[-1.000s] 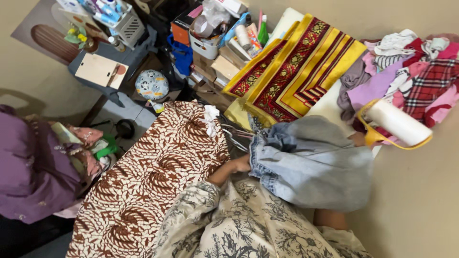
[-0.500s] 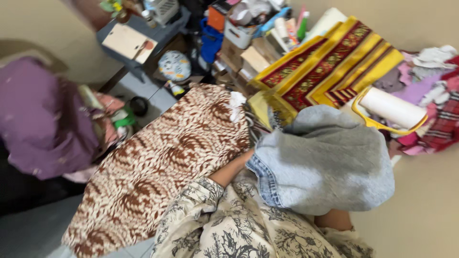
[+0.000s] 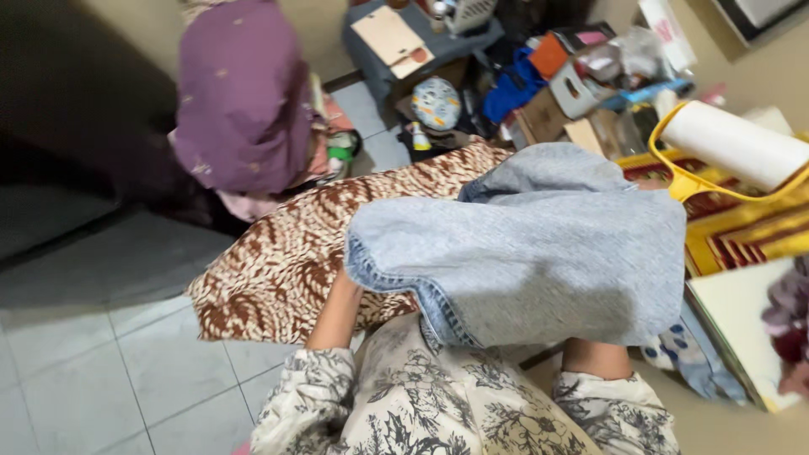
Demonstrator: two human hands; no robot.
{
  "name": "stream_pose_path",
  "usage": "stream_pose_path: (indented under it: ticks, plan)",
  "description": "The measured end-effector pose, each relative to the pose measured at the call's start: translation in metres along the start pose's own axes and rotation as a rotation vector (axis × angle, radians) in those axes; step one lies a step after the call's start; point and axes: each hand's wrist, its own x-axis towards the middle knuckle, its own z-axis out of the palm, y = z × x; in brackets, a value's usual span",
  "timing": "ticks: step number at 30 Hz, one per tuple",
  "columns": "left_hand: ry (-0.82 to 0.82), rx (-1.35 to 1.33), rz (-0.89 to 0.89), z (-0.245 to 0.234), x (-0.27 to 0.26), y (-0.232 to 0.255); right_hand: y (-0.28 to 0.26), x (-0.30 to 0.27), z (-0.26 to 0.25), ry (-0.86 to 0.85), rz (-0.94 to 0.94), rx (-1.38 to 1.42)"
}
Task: The person uses a lint roller to clean a yellow and red patterned cloth and a denim jacket. They roll the tool over the surfaces of both items, turning the jacket to treat different areas.
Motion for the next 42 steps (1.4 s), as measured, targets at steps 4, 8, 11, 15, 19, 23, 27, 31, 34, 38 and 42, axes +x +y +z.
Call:
stream_pose_path:
  ticks: [4, 8, 11, 15, 19, 23, 27, 31, 34, 38, 42]
  plan:
    - [0.133, -0.043, 0.206, -0.066, -0.047, 0.048, 0.038, 0.019, 0.050, -0.059, 0.039, -0.055]
    - [0.367, 0.077, 0.391, -0.154, -0.079, 0.088, 0.090, 0.041, 0.085, -0.098, 0.102, -0.174]
    - [0.754, 0.533, 0.404, -0.213, -0.104, 0.084, 0.146, 0.036, 0.096, -0.116, 0.211, -0.310]
    - [1.169, 1.158, 0.239, -0.248, -0.138, 0.022, 0.205, 0.023, 0.071, -0.059, 0.250, -0.600]
    - [0.868, 0.474, 0.185, -0.236, -0.131, -0.047, 0.230, 0.005, 0.022, -0.007, 0.271, -0.981]
    - [0.987, 0.749, -0.059, -0.217, -0.100, -0.088, 0.232, -0.003, -0.011, -0.135, 0.088, -1.418]
    - [1.018, 0.838, -0.045, -0.212, -0.079, -0.075, 0.233, 0.002, -0.025, -0.239, 0.197, -1.545]
    - [0.871, 0.762, 0.183, -0.199, -0.079, -0.048, 0.222, -0.004, -0.038, -0.234, -0.044, -1.749]
    - [0.819, 0.249, 0.393, -0.181, -0.093, -0.026, 0.208, -0.017, -0.033, -0.157, -0.224, -1.793]
    - [0.685, -0.228, 0.711, -0.179, -0.121, -0.002, 0.184, -0.021, 0.033, -0.376, 0.157, -1.065]
    - [1.100, 0.222, 0.593, -0.201, -0.142, -0.013, 0.120, -0.033, 0.139, -0.754, 0.548, -0.601]
